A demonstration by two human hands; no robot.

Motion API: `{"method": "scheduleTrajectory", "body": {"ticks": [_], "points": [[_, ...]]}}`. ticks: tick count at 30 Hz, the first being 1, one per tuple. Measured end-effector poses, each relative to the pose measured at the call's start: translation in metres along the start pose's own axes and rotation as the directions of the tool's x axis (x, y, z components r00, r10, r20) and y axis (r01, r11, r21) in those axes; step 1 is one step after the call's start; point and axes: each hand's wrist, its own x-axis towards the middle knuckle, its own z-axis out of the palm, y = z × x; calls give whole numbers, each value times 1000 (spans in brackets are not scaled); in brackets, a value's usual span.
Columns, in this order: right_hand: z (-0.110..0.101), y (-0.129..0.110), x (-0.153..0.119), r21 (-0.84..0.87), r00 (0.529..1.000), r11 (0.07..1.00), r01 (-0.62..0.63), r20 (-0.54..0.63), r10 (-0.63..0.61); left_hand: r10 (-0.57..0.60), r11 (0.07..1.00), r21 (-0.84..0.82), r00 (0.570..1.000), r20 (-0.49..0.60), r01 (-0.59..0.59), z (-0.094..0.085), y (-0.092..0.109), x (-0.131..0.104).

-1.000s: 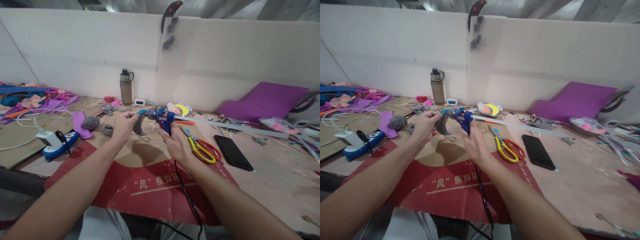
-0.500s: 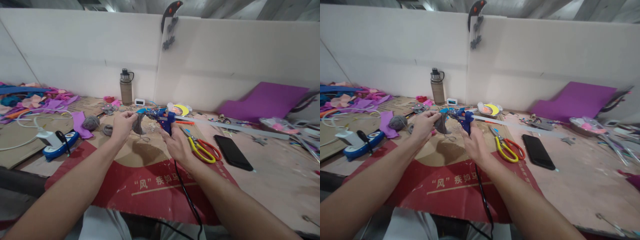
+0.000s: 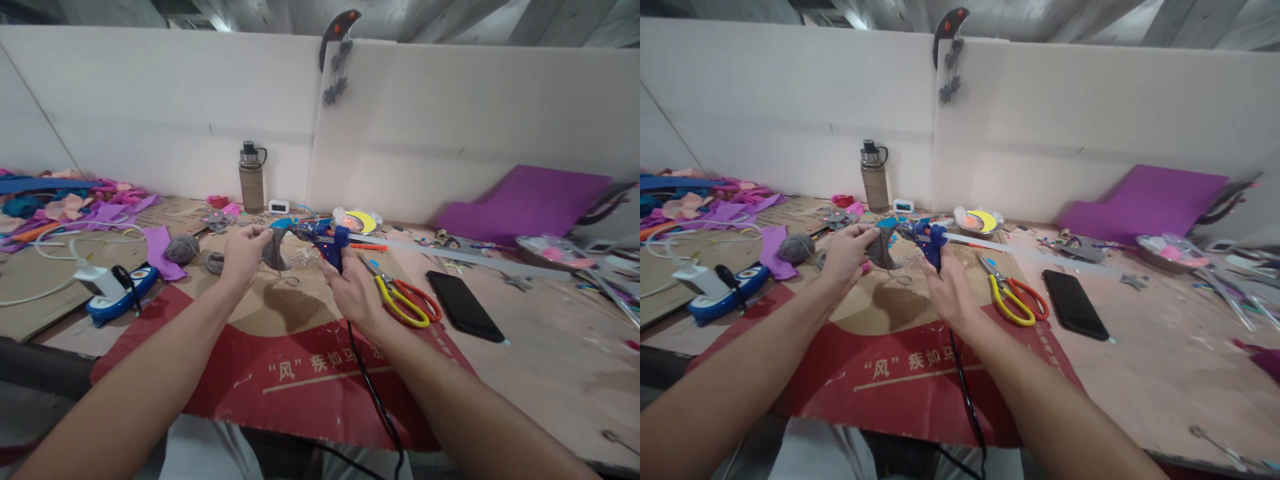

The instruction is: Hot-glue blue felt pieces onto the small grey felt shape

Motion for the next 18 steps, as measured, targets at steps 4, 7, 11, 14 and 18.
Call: {"method": "scheduleTrajectory", "body": {"ticks": [4, 7, 11, 14, 18], "points": [[0, 0, 0, -11, 999, 999, -45, 1, 45, -16, 1000, -19, 1000, -2, 16, 0, 1, 1], [0, 0, 1, -18, 999, 999, -49, 3, 49, -31, 999, -30, 999, -5, 31, 0, 2, 0], [-1, -2, 1, -18, 998, 998, -64, 5, 64, -38, 998, -49, 999, 6, 39, 1, 5, -2], [-1, -1, 1, -5, 998, 998, -63, -6, 63, -50, 994, -97, 999, 21, 51, 2, 8, -3], [2, 7, 4, 16, 998, 999, -50, -29, 50, -79, 981, -171, 995, 58, 88, 1, 10, -1]]}}
